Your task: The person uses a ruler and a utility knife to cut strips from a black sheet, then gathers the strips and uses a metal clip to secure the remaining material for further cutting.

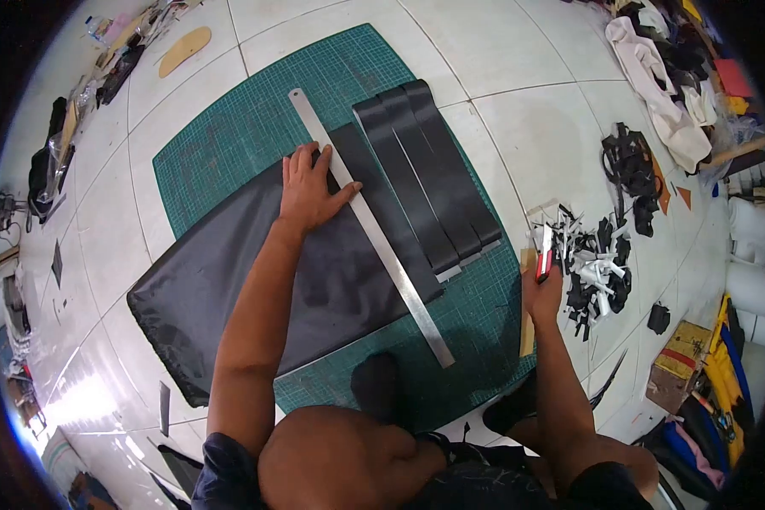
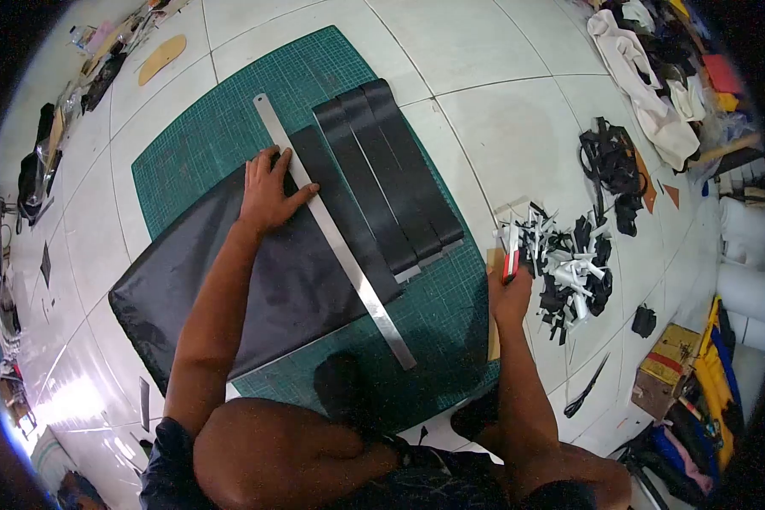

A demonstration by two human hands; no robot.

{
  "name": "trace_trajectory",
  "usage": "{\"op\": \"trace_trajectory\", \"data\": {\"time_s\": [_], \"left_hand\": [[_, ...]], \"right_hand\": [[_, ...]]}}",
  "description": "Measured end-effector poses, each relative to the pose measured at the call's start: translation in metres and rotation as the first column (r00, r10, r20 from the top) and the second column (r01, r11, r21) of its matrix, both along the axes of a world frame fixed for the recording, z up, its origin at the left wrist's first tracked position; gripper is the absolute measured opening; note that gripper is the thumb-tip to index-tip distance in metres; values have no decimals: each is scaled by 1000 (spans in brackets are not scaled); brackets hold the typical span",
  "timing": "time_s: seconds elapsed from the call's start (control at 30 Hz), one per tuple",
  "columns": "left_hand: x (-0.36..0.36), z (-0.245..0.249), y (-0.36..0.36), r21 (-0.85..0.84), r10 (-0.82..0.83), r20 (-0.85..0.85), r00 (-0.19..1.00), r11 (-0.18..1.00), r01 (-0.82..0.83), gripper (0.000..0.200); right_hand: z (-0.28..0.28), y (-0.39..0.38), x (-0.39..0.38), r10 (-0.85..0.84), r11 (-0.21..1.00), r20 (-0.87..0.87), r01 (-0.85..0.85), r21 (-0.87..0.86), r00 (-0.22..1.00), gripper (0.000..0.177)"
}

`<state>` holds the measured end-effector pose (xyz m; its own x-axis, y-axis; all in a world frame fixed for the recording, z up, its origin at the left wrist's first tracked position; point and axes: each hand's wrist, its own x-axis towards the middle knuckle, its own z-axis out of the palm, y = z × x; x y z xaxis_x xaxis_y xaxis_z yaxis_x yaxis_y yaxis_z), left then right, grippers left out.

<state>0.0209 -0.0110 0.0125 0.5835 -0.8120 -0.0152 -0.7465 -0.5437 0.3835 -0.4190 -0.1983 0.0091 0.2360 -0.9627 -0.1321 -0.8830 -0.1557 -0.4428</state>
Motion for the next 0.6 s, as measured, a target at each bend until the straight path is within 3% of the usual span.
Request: {"op": "trace_trajectory", "data": {"time_s": [0.03,0.13,0.27,0.37,0.53,0.6], "left_hand": [[2,-2,0,8,-11,23,1000,1000,11,91],[1,-2,3,18,-31,10,999,999,31,97],[5,-6,5,-6,-45,-26,999,999,44,101],[7,-5,6,-29,-48,-70,996,999,46,106],[2,3,4,55,-41,-59,997,998,45,118],[3,6,3,70,-47,-61,997,996,51,121]], "right_hand": [[-2,-2,0,-19,1000,-50,19,-3,999,42],[4,4,2,-51,998,112,46,48,992,40],[-29,-2,-18,-147,988,459,105,115,876,35],[7,-4,-3,-274,956,408,202,213,871,35],[89,0,65,-217,952,515,64,299,829,33],[92,1,103,-220,933,579,-4,359,785,33]]}}
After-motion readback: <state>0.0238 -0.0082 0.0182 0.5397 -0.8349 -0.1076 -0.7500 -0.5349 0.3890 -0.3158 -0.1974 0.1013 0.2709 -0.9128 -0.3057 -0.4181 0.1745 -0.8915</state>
